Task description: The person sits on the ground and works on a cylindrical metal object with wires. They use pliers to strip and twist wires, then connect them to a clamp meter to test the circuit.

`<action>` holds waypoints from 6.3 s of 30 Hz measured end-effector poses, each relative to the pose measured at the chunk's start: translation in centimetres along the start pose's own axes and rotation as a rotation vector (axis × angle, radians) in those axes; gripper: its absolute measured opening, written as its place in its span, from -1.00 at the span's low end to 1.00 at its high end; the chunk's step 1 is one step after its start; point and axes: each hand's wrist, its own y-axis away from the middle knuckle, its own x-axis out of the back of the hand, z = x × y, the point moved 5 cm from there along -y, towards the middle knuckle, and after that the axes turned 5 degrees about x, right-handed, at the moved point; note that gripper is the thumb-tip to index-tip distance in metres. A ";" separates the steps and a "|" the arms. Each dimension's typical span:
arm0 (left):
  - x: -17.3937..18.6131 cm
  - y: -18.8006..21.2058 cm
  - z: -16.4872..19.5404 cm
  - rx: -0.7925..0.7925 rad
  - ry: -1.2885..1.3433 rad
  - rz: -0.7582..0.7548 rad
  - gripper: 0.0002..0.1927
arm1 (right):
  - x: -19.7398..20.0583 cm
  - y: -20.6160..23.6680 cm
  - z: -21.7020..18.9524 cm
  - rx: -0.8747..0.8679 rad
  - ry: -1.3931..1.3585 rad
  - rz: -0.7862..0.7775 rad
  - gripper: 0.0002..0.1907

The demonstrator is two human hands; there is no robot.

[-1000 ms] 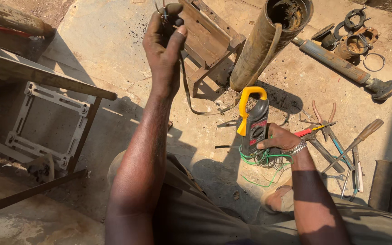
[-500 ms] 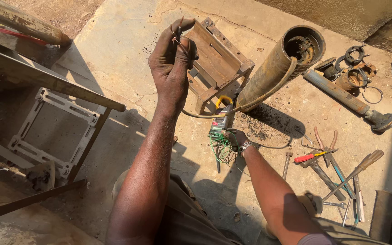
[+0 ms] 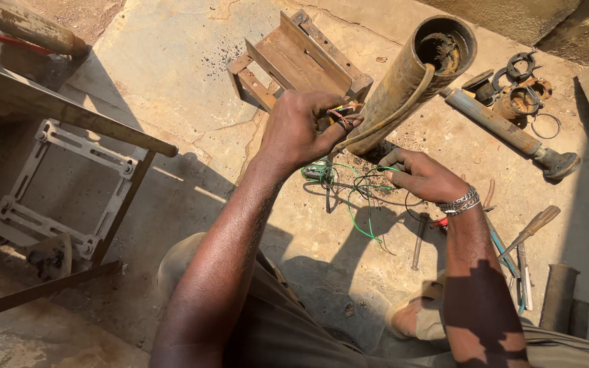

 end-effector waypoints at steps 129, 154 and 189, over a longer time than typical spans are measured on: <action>-2.1 -0.4 -6.7 0.309 0.132 0.109 -0.74 | -15.7 -3.3 6.4 -0.090 -0.351 0.697 -0.79; -1.4 0.4 -3.9 0.360 0.784 -0.130 -0.70 | -6.6 -1.5 -1.7 0.504 -0.148 0.413 -0.64; -7.9 1.5 -4.0 0.526 0.437 -0.163 -0.81 | -4.1 2.1 -6.0 0.306 -0.336 0.712 -0.58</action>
